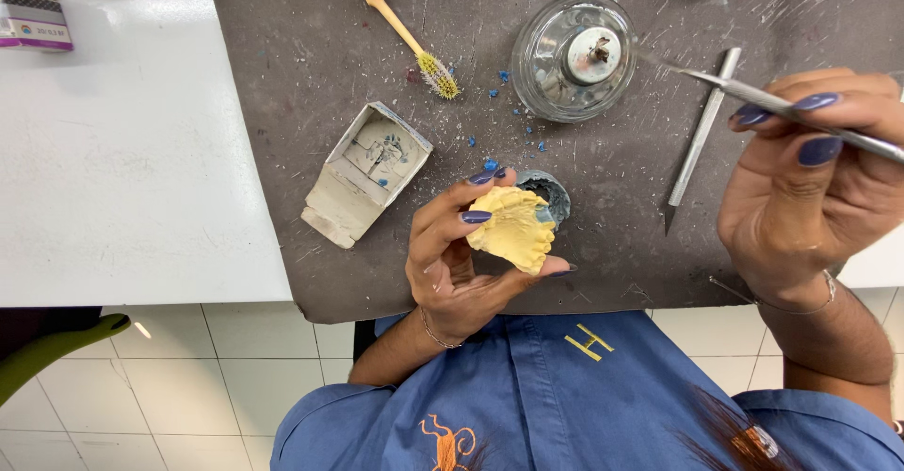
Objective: The person holds a yellow dental impression with a blue wax pattern in one hand and a metal wax carving instrument in the other. They repeatedly dip the instrument tip into a heated wax pot on the bench and apply and shape wax onto the teeth area of the denture pattern, turning the model to reach different sides.
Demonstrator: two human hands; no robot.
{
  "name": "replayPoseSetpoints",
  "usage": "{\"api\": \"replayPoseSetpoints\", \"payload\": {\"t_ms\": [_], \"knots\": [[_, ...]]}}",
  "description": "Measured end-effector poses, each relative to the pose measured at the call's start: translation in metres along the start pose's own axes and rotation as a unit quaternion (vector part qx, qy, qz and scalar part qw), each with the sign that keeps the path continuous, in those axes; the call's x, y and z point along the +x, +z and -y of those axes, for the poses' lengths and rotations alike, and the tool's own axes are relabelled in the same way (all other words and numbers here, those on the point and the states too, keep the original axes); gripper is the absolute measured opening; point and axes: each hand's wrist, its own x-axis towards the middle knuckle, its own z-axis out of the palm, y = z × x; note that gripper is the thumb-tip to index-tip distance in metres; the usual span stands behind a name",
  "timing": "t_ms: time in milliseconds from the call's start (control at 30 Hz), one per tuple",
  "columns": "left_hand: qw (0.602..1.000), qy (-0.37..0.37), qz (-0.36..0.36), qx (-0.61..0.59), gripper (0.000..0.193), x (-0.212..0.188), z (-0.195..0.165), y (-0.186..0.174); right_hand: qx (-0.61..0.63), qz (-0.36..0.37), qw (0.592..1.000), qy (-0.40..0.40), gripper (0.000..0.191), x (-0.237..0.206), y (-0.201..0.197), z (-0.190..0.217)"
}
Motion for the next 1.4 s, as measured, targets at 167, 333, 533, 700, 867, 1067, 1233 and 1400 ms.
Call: {"api": "replayPoseSetpoints", "payload": {"t_ms": [167,333,533,700,867,1067,1233,1400], "knots": [[0.997,0.019,-0.02,0.07,0.09,-0.003,-0.003,0.007,0.013,0.024,0.999,0.024,0.015,0.011,0.006,0.01],[0.991,-0.106,0.0,-0.086,0.095,-0.001,-0.009,-0.001,0.022,0.029,0.999,0.033,0.017,0.018,0.012,0.01],[0.863,-0.3,0.018,-0.407,0.101,0.015,-0.009,-0.017,0.033,0.038,0.998,0.039,0.019,0.024,0.019,0.016],[0.794,-0.344,0.062,-0.498,0.105,0.023,-0.003,-0.025,0.009,0.048,0.999,0.016,0.018,0.026,0.018,0.014],[0.742,-0.366,0.09,-0.553,0.112,0.022,0.002,-0.033,0.016,0.041,0.999,0.026,0.017,0.023,0.019,0.013],[0.754,-0.358,0.112,-0.539,0.112,0.021,0.004,-0.033,0.022,0.025,0.999,0.027,0.017,0.027,0.022,0.018],[0.721,-0.378,0.099,-0.573,0.105,0.022,0.01,-0.03,-0.009,0.007,1.0,0.008,0.016,0.025,0.028,0.021],[0.712,-0.387,0.108,-0.576,0.107,0.019,0.018,-0.026,-0.043,0.016,0.999,-0.003,0.015,0.023,0.029,0.022]]}}
